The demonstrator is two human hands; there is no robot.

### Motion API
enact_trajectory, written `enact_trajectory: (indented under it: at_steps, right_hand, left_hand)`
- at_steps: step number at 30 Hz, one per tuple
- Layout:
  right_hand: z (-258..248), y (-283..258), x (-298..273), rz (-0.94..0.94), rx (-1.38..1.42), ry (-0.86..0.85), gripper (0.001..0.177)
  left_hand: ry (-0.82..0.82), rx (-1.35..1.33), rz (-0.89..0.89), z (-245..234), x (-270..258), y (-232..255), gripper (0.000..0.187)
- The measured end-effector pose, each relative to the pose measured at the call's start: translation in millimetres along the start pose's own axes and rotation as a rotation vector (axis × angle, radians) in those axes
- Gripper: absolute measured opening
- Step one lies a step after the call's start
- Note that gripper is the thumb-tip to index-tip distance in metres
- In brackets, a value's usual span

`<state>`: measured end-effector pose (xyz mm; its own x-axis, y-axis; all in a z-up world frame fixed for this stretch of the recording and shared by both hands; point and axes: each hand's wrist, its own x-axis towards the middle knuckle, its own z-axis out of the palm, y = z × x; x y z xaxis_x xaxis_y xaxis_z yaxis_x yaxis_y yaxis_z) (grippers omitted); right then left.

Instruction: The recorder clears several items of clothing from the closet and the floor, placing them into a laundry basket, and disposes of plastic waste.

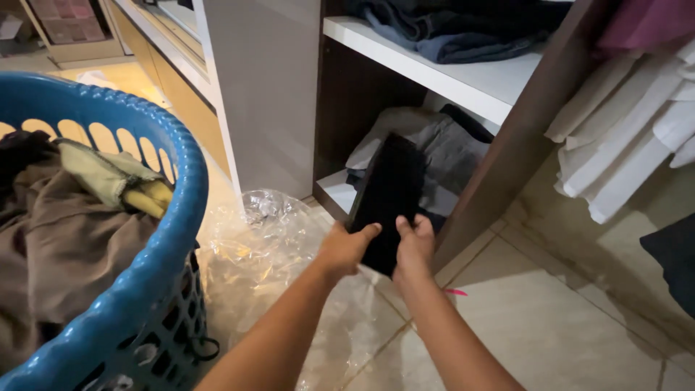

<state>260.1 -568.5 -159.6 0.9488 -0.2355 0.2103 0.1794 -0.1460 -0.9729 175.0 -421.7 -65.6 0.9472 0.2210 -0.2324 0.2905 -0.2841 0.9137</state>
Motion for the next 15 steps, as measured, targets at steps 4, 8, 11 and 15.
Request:
enact_trajectory:
  at_steps: [4,8,11,15]
  right_hand:
    - [17.9,-4.6,15.4,0.155,0.69,0.163,0.027]
    - [16.6,-45.5,15.6,0.238,0.954,0.256,0.032]
    - [10.6,-26.1,27.0,0.389,0.999,0.182,0.041]
    - [11.7,17.5,39.2,0.486,0.985,0.147,0.049]
  left_hand:
    - [-0.139,-0.401,0.005,0.4,27.2,-2.0,0.045]
    - [-0.191,-0.57,0.193,24.4,81.0,-2.0,0.023]
    - [-0.137,-0.565,0.261,52.1,102.8,17.9,0.02]
    - [-0.141,-0.555,0.271,92.4,110.5,42.6,0.02]
